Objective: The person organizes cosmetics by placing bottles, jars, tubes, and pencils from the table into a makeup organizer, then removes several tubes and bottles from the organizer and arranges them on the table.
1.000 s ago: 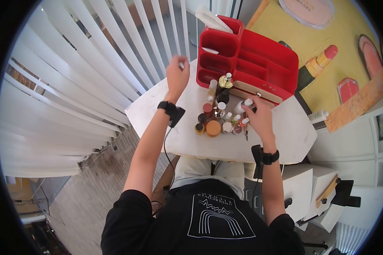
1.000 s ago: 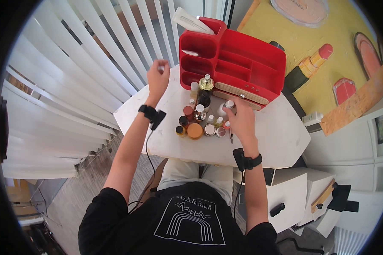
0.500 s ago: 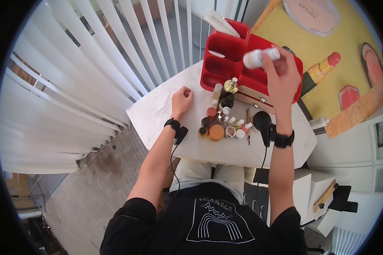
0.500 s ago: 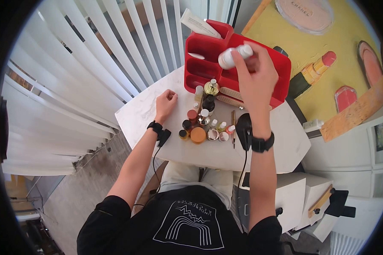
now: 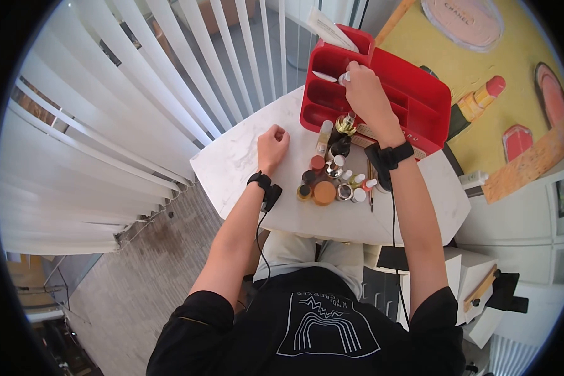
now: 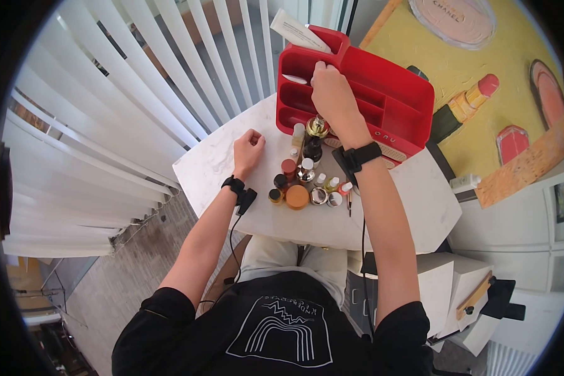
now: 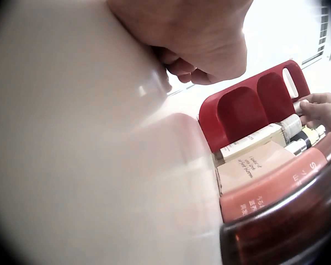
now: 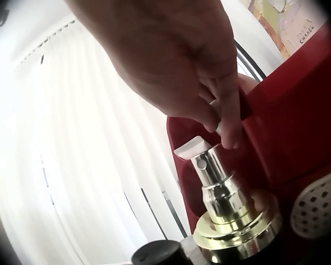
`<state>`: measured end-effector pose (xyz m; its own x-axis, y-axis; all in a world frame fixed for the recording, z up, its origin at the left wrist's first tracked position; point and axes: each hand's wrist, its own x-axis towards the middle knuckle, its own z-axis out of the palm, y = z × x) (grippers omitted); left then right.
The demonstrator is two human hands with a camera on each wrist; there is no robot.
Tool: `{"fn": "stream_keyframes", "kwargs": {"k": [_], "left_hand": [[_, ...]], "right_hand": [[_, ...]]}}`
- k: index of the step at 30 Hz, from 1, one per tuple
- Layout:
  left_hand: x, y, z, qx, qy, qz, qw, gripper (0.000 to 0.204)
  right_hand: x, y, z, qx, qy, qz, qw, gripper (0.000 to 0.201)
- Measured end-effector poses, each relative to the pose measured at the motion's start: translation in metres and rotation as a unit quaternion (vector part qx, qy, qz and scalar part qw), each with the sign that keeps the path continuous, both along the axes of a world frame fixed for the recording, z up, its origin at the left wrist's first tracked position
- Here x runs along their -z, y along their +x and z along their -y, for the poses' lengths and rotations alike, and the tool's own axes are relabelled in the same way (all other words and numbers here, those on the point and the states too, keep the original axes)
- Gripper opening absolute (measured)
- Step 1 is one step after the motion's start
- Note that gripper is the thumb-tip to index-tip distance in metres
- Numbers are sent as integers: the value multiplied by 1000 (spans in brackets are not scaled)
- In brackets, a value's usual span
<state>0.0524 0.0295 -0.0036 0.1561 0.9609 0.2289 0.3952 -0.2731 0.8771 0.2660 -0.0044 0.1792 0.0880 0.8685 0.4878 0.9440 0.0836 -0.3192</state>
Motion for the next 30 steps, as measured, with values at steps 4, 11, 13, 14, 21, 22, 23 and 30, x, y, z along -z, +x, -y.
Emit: {"fn": "stream_keyframes", "kwargs": {"k": [4, 11, 13, 14, 21, 22, 23, 30], "left_hand": [[-1, 1, 1, -3, 2, 3, 1000, 18], [0, 0, 0, 0, -9, 0, 1000, 18], [1, 0, 0, 1, -10, -4, 1000, 18], [2, 0, -1, 1, -10, -8, 1000, 18], [-3, 1, 2, -3, -6, -9, 1000, 18], [-3, 1, 2, -4, -4, -3, 1000, 18], [-3, 0, 2, -3, -3, 3, 1000, 18], [-1, -1, 1, 3, 0, 17, 1000, 18]], "right_hand": [[6, 4, -10, 13, -46, 32, 998, 16], [4, 6, -15, -21, -100, 35, 994, 18], [4, 7, -12, -37, -152, 32, 987, 18], [5, 7, -10, -38, -152, 32, 987, 18], [-14, -15, 59, -57, -22, -129, 990, 20], [-13, -17, 66, -33, -42, -152, 987, 20], [-9, -18, 71, -32, -43, -153, 987, 20], [23, -15, 74, 13, -82, -164, 983, 20]]}}
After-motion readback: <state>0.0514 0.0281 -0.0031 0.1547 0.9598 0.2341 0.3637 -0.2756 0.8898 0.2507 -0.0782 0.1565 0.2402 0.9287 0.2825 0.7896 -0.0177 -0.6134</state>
